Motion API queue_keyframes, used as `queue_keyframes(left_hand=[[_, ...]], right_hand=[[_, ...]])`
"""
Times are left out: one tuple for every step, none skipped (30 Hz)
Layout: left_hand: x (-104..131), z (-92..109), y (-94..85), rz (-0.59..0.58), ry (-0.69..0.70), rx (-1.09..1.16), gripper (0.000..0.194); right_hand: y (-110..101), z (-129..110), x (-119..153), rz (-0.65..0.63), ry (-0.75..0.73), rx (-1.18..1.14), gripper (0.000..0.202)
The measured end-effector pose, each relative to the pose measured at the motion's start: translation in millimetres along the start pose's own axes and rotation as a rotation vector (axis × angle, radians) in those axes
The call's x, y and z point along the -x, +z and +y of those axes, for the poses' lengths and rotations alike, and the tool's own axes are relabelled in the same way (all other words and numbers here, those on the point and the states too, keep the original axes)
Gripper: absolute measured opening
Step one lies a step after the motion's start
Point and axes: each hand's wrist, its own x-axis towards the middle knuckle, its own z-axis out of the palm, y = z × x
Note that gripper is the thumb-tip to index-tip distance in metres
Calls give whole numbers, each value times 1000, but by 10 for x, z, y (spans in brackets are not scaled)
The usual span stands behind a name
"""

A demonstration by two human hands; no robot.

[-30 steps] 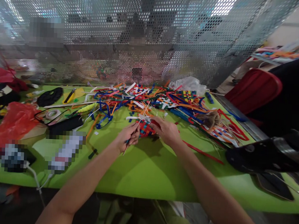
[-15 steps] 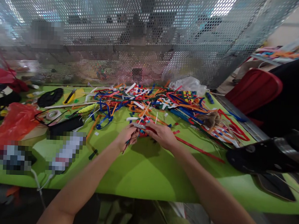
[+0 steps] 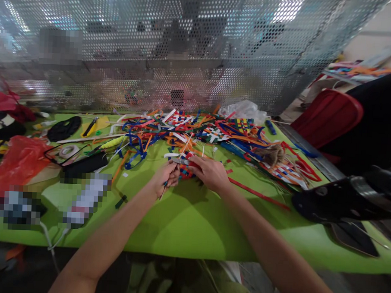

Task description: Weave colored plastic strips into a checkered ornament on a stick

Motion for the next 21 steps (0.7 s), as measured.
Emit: queue_keyframes(left_hand=[[-4,-2,-5,-6,0,6,21],[-8,-2,-9,-13,1,12,21],[-11,-1,-12,-20,2,17,21],[-13,1,-13,-26,2,22,21],[-14,5,-11,-29,1,26,22],[-15,9,-8,-29,-1,31,22],[-15,13,-4,-25,-2,36,23],[-15,18,2,-19,-4,41,23],[-16,21,7,-13,-7,46,24],[-17,24,11,-8,-9,52,24],[-18,26,13,-7,-12,59,24],[-19,27,13,-9,-13,65,24],[-20,26,11,-12,-15,72,24],[-21,25,7,-15,-16,79,24],[-22,23,3,-17,-16,87,24],[-23,20,-1,-17,-15,93,24],[-24,18,-5,-14,-13,99,24],[-25,17,-8,-11,-10,103,24],[-27,18,-9,-7,-7,107,24],[-29,21,-10,-3,-7,108,24],[-32,26,-10,0,-10,109,25]], right_hand=[[11,9,-6,5,-2,5,47],[20,17,-12,8,-5,9,48],[28,23,-19,10,-7,13,48],[34,29,-27,11,-10,16,48],[38,34,-34,10,-13,18,48],[42,37,-42,9,-16,19,48],[44,39,-49,5,-18,20,48],[47,41,-55,4,-20,21,48],[50,42,-61,5,-20,23,48],[53,44,-66,8,-20,25,48],[57,46,-71,14,-19,26,47],[62,48,-75,19,-20,27,47],[66,52,-80,25,-21,28,48],[70,57,-85,28,-23,29,48],[73,63,-90,29,-24,31,49],[75,69,-95,29,-26,33,50],[76,76,-100,27,-26,36,52],[76,80,-105,26,-24,39,53],[76,83,-110,23,-22,41,54],[77,82,-115,19,-22,44,54],[79,77,-120,15,-21,45,55]])
